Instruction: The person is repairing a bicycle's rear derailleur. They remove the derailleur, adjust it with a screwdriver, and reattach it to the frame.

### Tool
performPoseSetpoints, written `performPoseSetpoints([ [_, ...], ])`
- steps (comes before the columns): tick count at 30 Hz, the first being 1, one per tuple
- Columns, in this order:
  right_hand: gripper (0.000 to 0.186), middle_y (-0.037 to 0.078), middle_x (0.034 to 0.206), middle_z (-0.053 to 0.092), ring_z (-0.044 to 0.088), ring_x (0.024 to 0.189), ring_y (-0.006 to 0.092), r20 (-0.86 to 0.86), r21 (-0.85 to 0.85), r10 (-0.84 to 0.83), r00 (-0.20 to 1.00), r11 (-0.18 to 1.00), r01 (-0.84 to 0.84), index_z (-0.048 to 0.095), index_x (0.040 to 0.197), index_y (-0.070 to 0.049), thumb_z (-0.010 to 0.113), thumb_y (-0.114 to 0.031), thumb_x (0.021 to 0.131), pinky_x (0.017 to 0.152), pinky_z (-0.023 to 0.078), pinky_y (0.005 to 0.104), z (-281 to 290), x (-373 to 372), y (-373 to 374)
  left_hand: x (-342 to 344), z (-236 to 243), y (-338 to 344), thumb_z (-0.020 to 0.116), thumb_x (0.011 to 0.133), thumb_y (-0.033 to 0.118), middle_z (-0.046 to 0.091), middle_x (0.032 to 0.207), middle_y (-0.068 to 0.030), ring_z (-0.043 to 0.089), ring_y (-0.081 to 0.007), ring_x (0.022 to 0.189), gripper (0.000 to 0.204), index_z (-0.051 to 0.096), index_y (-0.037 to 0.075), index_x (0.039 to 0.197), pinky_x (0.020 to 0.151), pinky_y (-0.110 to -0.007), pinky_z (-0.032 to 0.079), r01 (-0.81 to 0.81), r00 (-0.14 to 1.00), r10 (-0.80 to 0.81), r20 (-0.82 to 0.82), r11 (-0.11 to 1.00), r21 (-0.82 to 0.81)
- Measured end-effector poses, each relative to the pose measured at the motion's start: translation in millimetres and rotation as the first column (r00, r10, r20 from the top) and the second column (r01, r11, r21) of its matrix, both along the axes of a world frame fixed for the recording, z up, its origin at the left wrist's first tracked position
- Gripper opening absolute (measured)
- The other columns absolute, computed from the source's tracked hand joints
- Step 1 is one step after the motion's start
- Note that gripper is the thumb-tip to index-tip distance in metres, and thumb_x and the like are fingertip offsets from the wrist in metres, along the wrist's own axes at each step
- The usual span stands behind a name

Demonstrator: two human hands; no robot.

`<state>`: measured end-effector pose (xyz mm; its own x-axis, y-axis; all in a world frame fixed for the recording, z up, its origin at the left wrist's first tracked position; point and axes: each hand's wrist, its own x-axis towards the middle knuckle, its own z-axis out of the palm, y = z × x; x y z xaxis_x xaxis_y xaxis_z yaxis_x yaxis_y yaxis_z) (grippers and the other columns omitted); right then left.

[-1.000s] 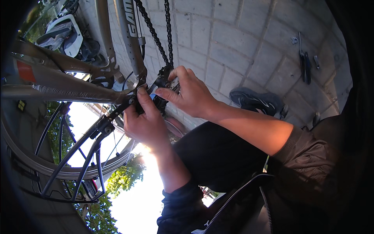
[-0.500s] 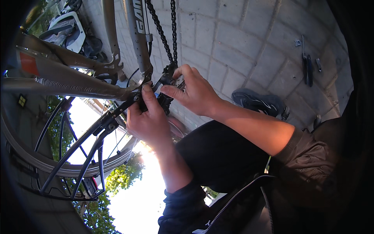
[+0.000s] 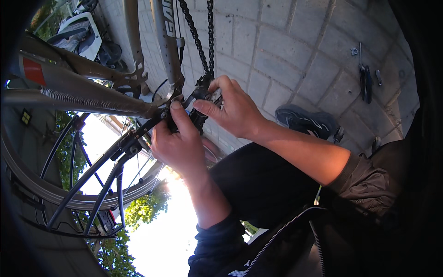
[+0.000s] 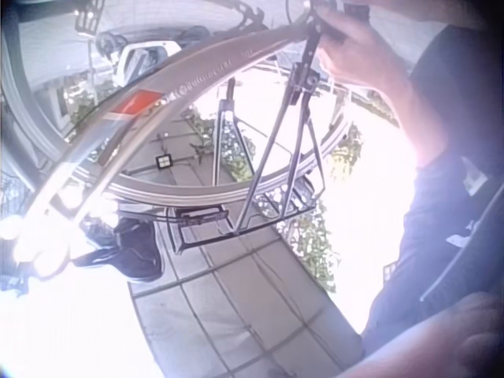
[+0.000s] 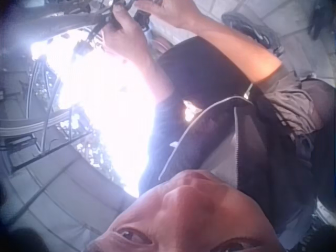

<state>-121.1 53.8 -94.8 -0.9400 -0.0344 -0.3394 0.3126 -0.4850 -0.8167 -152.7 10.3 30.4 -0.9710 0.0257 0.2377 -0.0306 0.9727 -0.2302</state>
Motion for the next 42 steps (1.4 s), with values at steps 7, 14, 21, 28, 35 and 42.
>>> performPoseSetpoints([
  [7,0.057,0.018,0.103,0.06,0.058,0.1,0.0316,-0.008,0.019,-0.004,1.0,1.0,0.004,0.051,0.109,-0.002,0.07,-0.052,0.09,0.085,0.047,0.0403,-1.1,1.4,-1.6,0.2,-0.3,2.9,0.071,0.091,0.029,0.069,0.073,-0.0129,0.066,-0.0293,0.064,0.026,0.078,0.004,0.089,0.06,-0.04,0.05,0.051,0.999,-0.051,-0.012,0.999,0.012],
  [14,0.057,0.017,0.1,0.06,0.058,0.097,0.0323,-0.044,0.024,-0.076,0.996,0.997,0.077,0.052,0.107,-0.002,0.07,-0.053,0.089,0.082,0.048,0.0417,-4.7,1.9,-5.6,0.8,-2.3,3.9,0.073,0.09,0.026,0.069,0.072,-0.0119,0.066,-0.028,0.063,0.022,0.078,0.005,0.09,0.06,-0.039,0.049,0.06,0.998,-0.06,-0.03,0.998,0.003],
  [21,0.051,0.016,0.099,0.061,0.06,0.095,0.0327,-0.024,0.056,-0.098,0.995,0.993,0.099,0.054,0.105,-0.002,0.07,-0.047,0.088,0.083,0.048,0.0416,1.3,1.3,-1.6,2.0,-1.4,7.6,0.075,0.088,0.023,0.071,0.079,-0.0128,0.068,-0.0262,0.069,0.02,0.077,0.004,0.092,0.064,-0.036,0.051,0.016,0.999,-0.012,-0.051,0.996,0.082],
  [28,0.052,0.014,0.098,0.06,0.058,0.092,0.0305,-0.002,0.099,-0.043,0.999,0.994,0.043,0.054,0.106,-0.002,0.071,-0.048,0.087,0.08,0.048,0.0406,5.9,-2.0,13.0,2.7,0.1,10.5,0.076,0.087,0.017,0.071,0.08,-0.0129,0.067,-0.0204,0.071,0.02,0.074,-0.002,0.094,0.065,-0.032,0.05,-0.05,0.997,0.062,-0.041,0.968,0.245],
  [35,0.052,0.014,0.097,0.059,0.058,0.092,0.0294,-0.046,0.158,-0.071,0.996,0.984,0.078,0.054,0.107,-0.003,0.073,-0.047,0.086,0.078,0.049,0.0403,-2.2,-1.2,10.1,2.7,0.4,8.1,0.076,0.088,0.016,0.072,0.083,-0.0127,0.067,-0.0194,0.072,0.022,0.072,-0.004,0.097,0.066,-0.031,0.051,-0.061,0.997,0.068,-0.019,0.963,0.263],
  [42,0.057,0.014,0.102,0.057,0.058,0.088,0.0295,-0.073,0.173,-0.05,0.996,0.983,0.062,0.054,0.11,-0.006,0.075,-0.053,0.083,0.077,0.049,0.0404,-12.2,-7.9,9.8,1.2,-3.2,8.7,0.076,0.087,0.016,0.073,0.083,-0.014,0.069,-0.0201,0.072,0.023,0.071,-0.004,0.096,0.07,-0.033,0.052,-0.041,0.997,0.055,-0.06,0.976,0.212],
])
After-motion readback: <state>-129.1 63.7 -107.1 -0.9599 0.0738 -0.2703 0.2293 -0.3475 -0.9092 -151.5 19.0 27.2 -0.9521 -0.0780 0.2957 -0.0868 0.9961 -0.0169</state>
